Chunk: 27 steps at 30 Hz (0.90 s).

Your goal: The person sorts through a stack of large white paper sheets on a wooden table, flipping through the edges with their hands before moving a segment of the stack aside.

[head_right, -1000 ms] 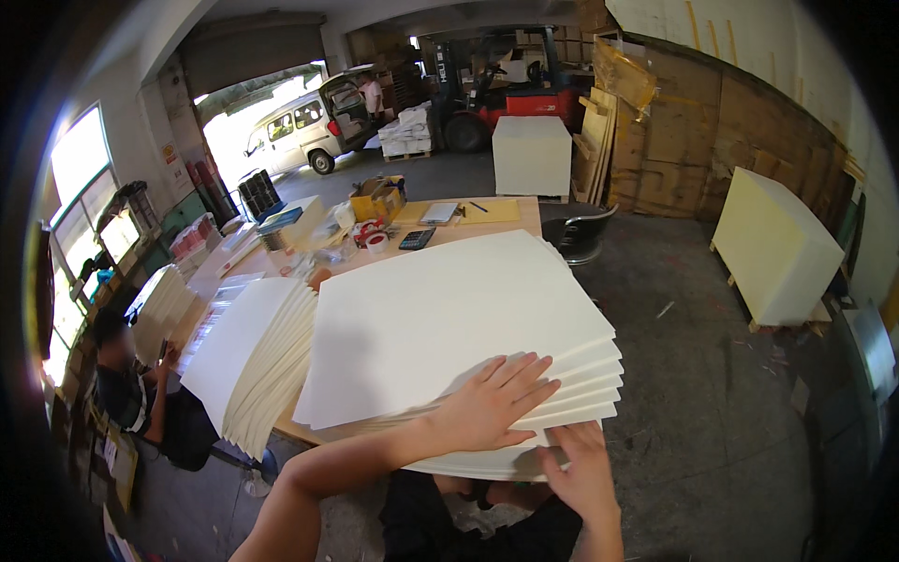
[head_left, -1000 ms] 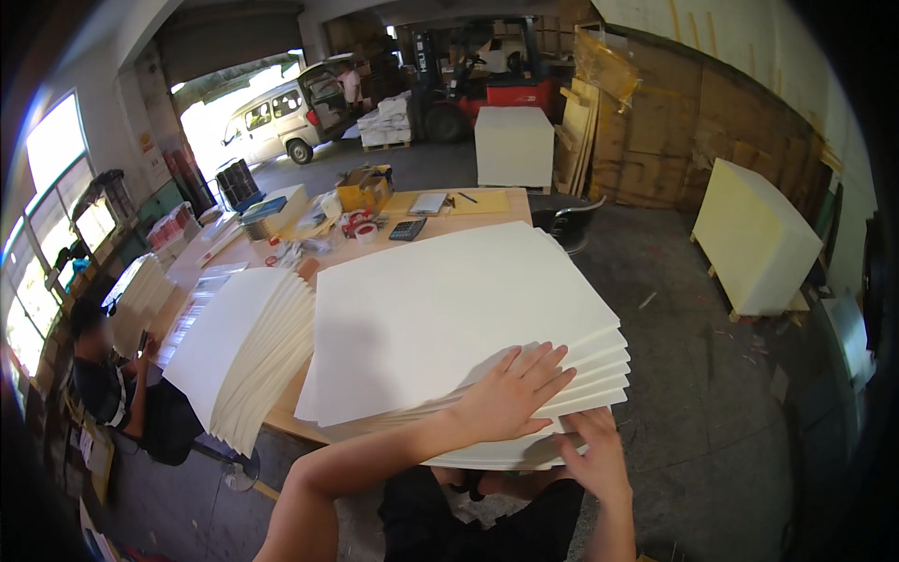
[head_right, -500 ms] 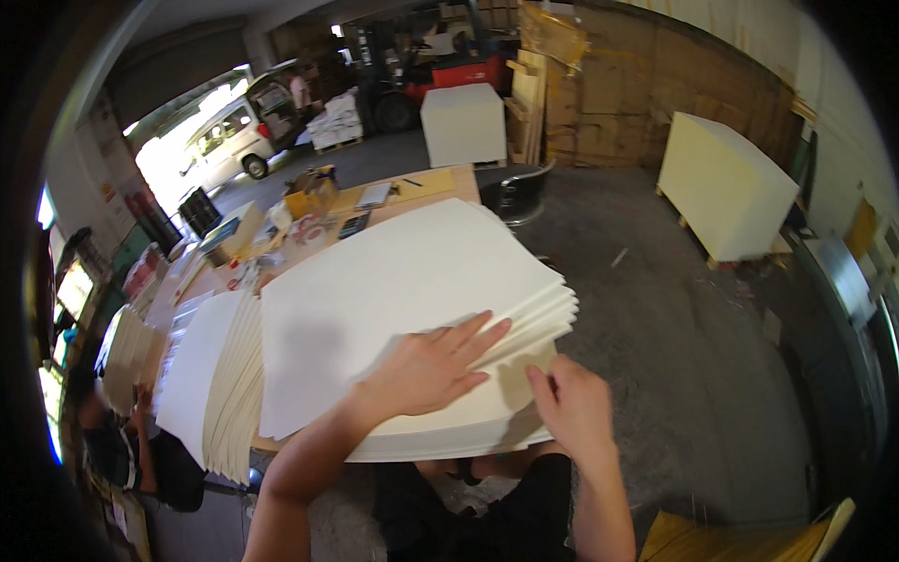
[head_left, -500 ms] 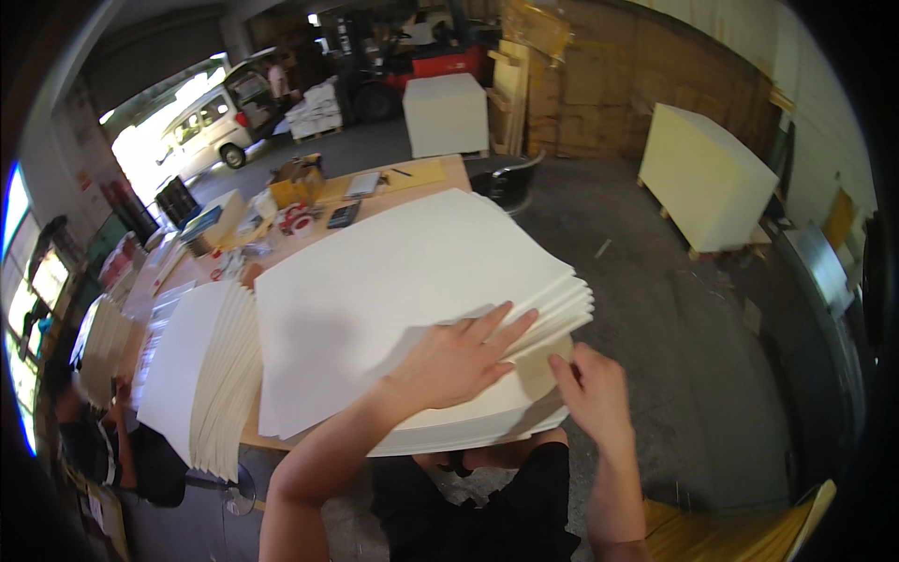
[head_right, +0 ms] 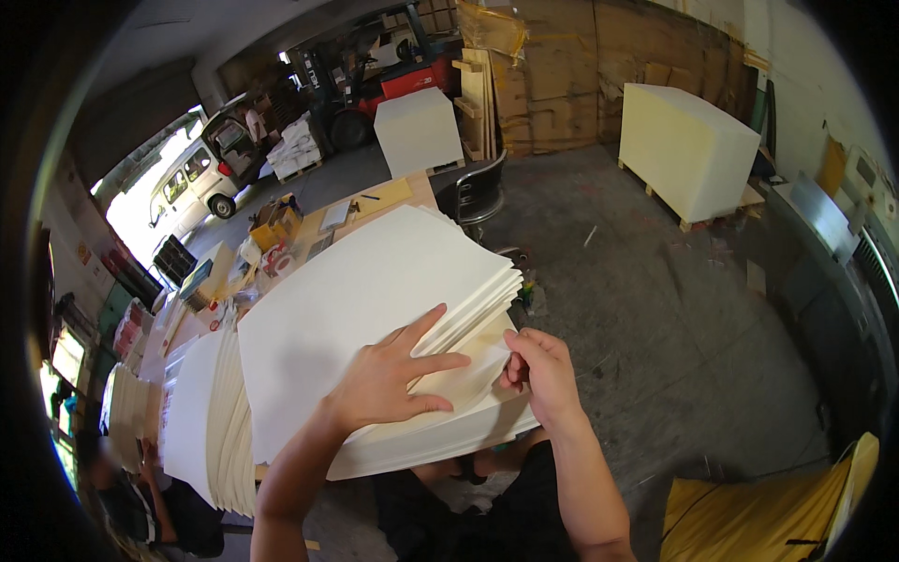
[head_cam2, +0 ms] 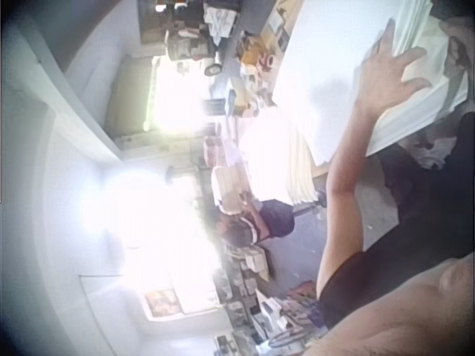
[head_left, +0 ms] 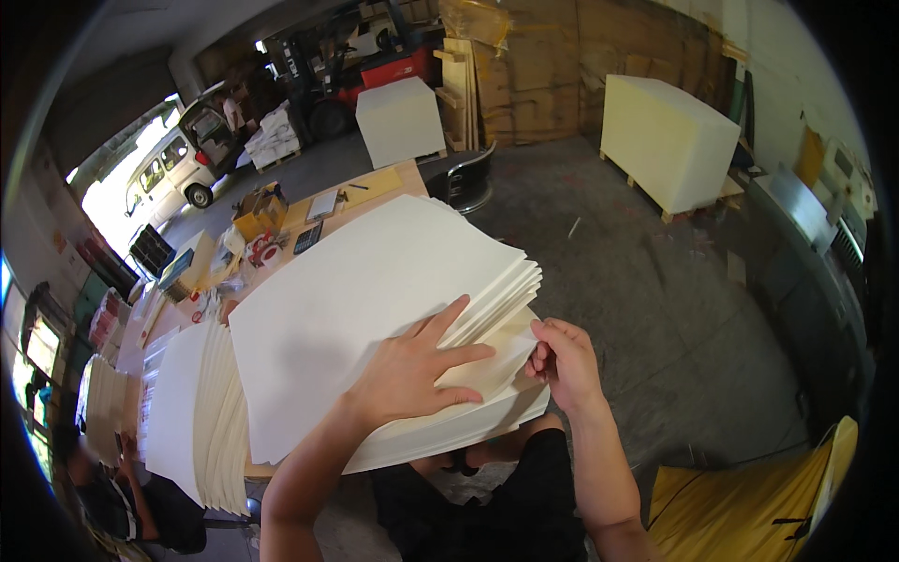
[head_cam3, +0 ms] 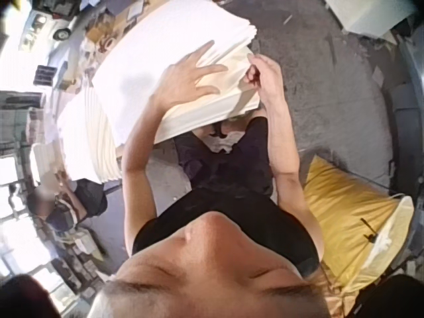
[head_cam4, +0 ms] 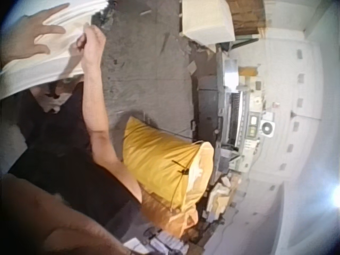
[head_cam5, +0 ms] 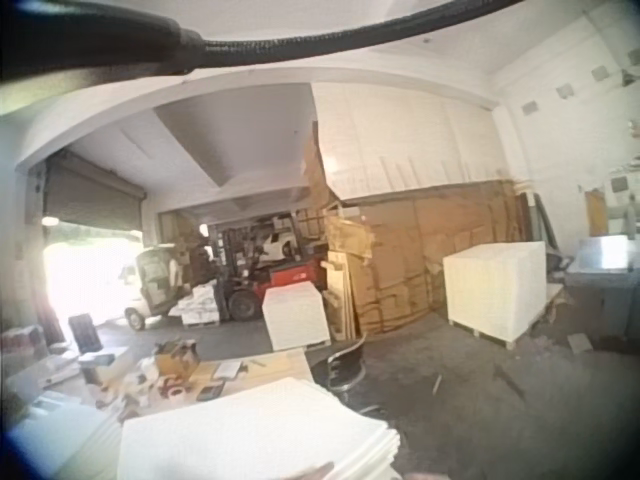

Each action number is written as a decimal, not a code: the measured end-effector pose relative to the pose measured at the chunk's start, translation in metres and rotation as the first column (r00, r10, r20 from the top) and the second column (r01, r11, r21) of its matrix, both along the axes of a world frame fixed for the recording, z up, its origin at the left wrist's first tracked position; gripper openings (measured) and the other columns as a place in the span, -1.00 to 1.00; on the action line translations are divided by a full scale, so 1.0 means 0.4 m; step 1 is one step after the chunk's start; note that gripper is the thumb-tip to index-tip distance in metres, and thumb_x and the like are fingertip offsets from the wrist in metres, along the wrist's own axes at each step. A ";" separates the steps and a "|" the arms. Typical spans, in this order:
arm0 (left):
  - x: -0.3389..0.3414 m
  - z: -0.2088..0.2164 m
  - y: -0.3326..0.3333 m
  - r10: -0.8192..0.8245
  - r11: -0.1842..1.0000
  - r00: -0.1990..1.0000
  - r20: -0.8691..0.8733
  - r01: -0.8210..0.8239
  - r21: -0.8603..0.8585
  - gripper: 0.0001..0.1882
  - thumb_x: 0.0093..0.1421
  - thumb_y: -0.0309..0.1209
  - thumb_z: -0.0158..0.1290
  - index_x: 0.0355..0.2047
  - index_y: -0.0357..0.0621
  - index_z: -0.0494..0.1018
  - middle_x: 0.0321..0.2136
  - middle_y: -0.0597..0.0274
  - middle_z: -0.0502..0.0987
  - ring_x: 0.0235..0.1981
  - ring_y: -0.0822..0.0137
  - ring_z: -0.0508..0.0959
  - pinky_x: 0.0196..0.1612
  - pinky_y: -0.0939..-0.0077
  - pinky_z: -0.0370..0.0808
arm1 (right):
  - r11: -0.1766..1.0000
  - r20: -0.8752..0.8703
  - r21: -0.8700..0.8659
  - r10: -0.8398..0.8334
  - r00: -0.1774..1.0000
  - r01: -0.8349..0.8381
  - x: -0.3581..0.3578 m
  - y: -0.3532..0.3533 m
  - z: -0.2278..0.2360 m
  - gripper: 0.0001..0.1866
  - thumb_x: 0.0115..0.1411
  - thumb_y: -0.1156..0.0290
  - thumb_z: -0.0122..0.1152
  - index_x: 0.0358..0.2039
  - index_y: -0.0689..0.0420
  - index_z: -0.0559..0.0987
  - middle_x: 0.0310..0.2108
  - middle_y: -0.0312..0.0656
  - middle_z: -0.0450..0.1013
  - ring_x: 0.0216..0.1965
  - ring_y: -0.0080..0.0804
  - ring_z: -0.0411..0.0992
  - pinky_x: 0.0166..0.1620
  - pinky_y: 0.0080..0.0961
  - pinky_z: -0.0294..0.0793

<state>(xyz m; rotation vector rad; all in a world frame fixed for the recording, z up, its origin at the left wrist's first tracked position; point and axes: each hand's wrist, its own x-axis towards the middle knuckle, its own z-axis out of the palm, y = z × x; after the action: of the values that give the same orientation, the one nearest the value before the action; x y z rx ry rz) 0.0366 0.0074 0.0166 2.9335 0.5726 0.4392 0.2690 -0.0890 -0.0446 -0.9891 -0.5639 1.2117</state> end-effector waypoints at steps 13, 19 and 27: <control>0.005 0.006 0.017 -0.029 0.995 0.999 -0.015 0.028 -0.092 -0.45 0.15 0.11 0.29 0.18 0.54 0.60 0.42 0.02 0.30 0.25 -0.08 0.52 0.18 0.14 0.57 | 0.999 0.116 0.019 0.029 0.993 -0.032 0.018 -0.007 -0.018 -0.57 0.43 0.17 0.24 -0.59 0.03 0.45 -0.65 -0.35 0.41 -0.61 -0.56 0.45 -0.54 -0.62 0.27; 0.013 0.003 0.000 -0.004 0.998 0.999 -0.034 0.002 -0.062 -0.50 0.29 -0.20 0.15 0.25 0.55 0.54 0.47 0.01 0.20 0.33 -0.11 0.41 0.24 0.11 0.53 | 0.988 0.313 0.126 -0.120 0.942 0.084 0.002 -0.006 -0.048 -0.56 0.42 0.20 0.26 -0.59 0.05 0.41 -0.66 -0.36 0.37 -0.62 -0.58 0.41 -0.54 -0.59 0.28; 0.001 -0.014 -0.004 -0.058 0.998 0.998 0.014 0.057 0.025 -0.64 0.25 -0.41 0.16 0.03 0.31 0.63 0.46 0.00 0.19 0.40 -0.14 0.33 0.27 0.13 0.51 | 0.996 0.206 0.064 -0.072 0.976 0.060 -0.006 0.001 -0.017 -0.53 0.38 0.29 0.31 -0.62 0.03 0.31 -0.69 -0.41 0.31 -0.62 -0.68 0.31 -0.55 -0.60 0.23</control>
<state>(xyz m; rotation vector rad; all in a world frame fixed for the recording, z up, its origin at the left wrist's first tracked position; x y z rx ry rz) 0.0372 0.0056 0.0109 2.9586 0.4829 0.4639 0.2668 -0.0887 -0.0514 -1.0848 -0.7213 1.0335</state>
